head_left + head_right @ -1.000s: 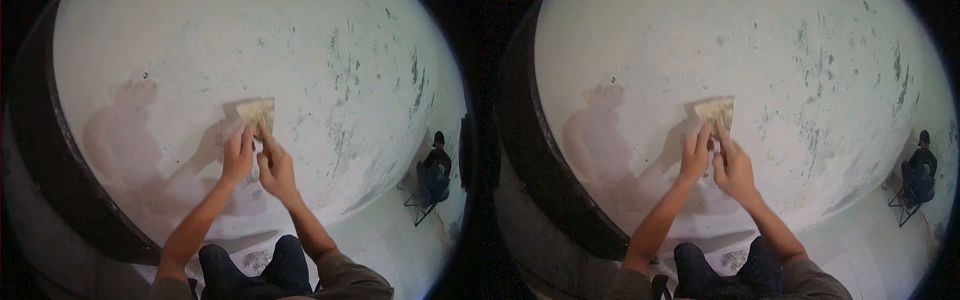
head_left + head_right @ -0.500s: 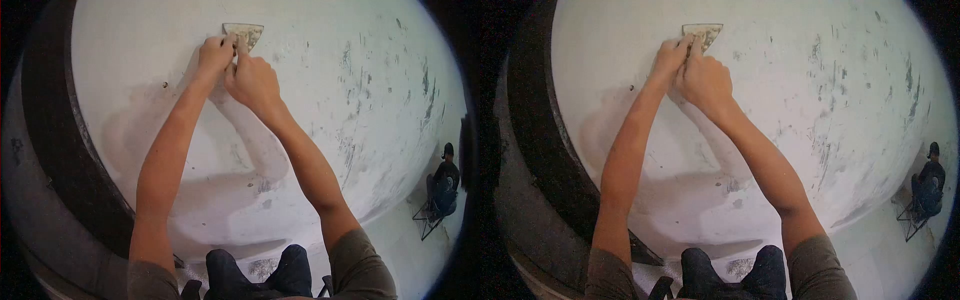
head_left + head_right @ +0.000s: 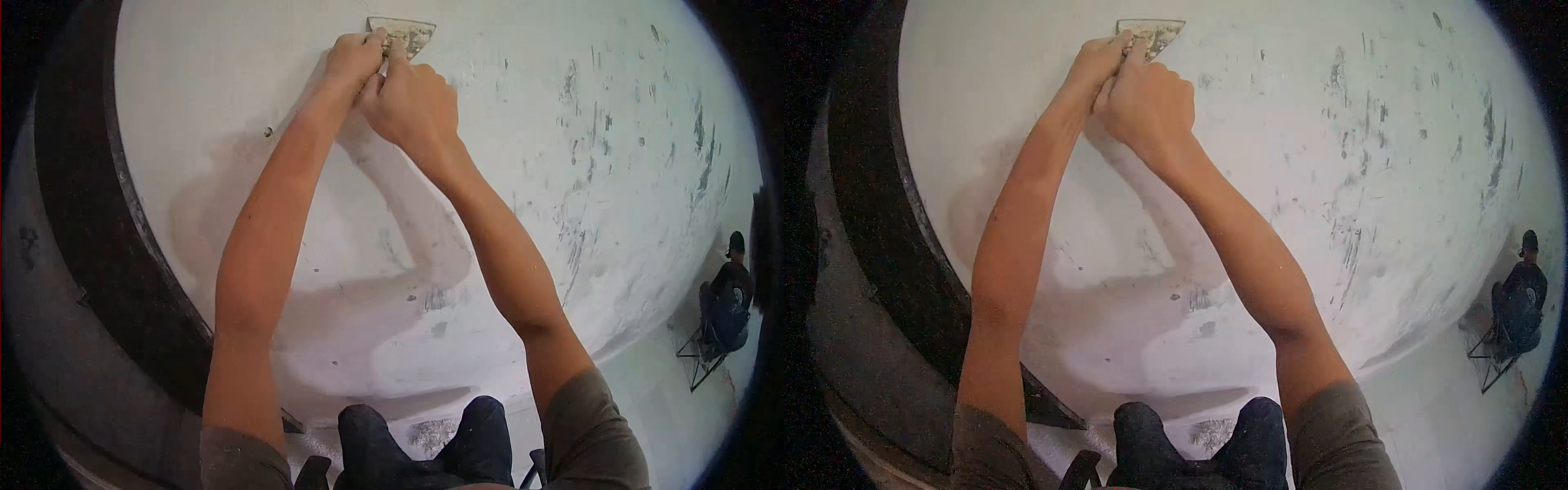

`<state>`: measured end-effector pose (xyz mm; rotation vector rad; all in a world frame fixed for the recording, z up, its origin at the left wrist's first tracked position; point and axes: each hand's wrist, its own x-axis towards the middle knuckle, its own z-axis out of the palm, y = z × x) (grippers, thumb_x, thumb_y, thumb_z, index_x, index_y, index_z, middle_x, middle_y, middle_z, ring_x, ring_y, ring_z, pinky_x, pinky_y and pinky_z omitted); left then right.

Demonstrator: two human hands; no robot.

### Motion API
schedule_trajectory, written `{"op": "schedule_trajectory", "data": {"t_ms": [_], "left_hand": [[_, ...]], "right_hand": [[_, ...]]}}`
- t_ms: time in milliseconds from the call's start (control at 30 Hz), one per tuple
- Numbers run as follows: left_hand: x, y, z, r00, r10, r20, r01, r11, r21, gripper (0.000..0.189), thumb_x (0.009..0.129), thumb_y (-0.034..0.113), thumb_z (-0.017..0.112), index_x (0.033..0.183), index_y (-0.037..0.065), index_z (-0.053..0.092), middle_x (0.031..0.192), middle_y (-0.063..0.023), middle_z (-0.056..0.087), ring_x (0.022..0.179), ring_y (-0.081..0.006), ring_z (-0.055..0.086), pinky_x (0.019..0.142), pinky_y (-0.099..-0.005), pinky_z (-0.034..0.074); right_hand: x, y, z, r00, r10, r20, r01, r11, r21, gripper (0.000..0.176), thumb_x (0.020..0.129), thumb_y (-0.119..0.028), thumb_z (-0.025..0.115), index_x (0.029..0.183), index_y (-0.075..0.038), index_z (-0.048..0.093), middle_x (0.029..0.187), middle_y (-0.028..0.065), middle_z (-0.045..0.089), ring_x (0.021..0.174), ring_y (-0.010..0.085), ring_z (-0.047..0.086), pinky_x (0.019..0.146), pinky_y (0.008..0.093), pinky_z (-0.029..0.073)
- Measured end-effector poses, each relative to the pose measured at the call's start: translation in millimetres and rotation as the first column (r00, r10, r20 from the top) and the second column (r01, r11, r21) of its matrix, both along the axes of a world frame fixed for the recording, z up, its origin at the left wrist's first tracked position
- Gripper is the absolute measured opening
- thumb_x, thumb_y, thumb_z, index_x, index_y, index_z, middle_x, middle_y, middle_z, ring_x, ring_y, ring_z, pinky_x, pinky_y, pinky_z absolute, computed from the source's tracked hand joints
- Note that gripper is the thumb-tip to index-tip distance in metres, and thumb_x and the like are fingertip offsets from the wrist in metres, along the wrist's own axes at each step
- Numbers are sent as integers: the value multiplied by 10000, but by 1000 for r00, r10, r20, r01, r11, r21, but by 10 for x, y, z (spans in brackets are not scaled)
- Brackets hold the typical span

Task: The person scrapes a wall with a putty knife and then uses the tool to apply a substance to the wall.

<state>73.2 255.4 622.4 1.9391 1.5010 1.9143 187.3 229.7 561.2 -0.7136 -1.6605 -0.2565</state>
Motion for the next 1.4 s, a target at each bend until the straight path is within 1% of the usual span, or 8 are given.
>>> {"op": "schedule_trajectory", "data": {"t_ms": [133, 167, 367, 767, 1100, 1167, 1267, 1400], "left_hand": [[15, -71, 120, 991, -111, 70, 109, 994, 28, 408, 912, 336, 566, 989, -59, 636, 875, -115, 656, 724, -176, 604, 630, -318, 479], [32, -67, 144, 977, -177, 117, 174, 984, 38, 417, 906, 344, 580, 981, -63, 637, 876, -120, 657, 715, -182, 606, 620, -324, 481], [165, -175, 15, 980, -60, 192, 51, 997, 53, 389, 906, 325, 578, 963, -54, 646, 875, -112, 657, 731, -170, 604, 628, -325, 481], [-93, 54, 309, 977, 156, -143, -144, 986, 87, 296, 889, 268, 599, 857, -20, 657, 788, -75, 646, 668, -157, 584, 578, -334, 454], [-102, -11, 340, 987, 119, -106, -116, 993, 36, 293, 880, 252, 611, 869, -37, 657, 815, -92, 657, 667, -149, 595, 563, -313, 460], [-115, -13, 324, 1000, -22, -20, 23, 999, 40, 299, 873, 258, 620, 869, -38, 659, 811, -89, 659, 668, -155, 602, 565, -323, 464], [-135, 86, 329, 974, 189, -122, -179, 980, 84, 299, 874, 260, 618, 867, -35, 661, 797, -83, 659, 670, -155, 604, 565, -321, 463], [-121, 67, 388, 990, 106, -96, -95, 989, 115, 297, 876, 263, 615, 868, -31, 663, 784, -79, 656, 668, -147, 601, 565, -314, 463]], "right_hand": [[36, -41, 168, 998, 63, -6, -63, 997, 47, 345, 777, -213, 482, 923, 83, 583, 684, 241, 644, 616, 393, 642, 581, 479, 507], [29, -63, 199, 998, 64, 0, -64, 998, -16, 407, 795, -236, 491, 1089, 23, 599, 709, 217, 657, 673, 383, 649, 620, 475, 506], [44, -15, 115, 998, 61, -16, -62, 997, -44, 430, 794, -239, 487, 1100, 44, 590, 732, 225, 658, 676, 386, 652, 622, 468, 508], [-58, -102, 160, 997, 72, -11, -72, 997, 23, 384, 800, -246, 448, 952, 78, 587, 685, 250, 635, 628, 414, 628, 591, 495, 487], [-117, -135, 174, 996, 62, -65, -59, 997, 53, 361, 794, -232, 448, 910, 72, 605, 689, 244, 640, 624, 412, 627, 584, 491, 488], [-113, -158, 191, 994, 84, -65, -83, 996, 13, 346, 794, -238, 453, 874, 59, 612, 683, 237, 639, 614, 404, 627, 580, 483, 488], [-136, -111, 122, 994, 58, -95, -55, 998, 41, 334, 790, -247, 456, 802, 45, 620, 676, 234, 638, 612, 400, 627, 582, 478, 488], [-98, -93, 237, 996, 63, -55, -62, 998, 21, 334, 786, -243, 448, 785, 38, 628, 683, 234, 641, 626, 398, 629, 595, 476, 490]]}}
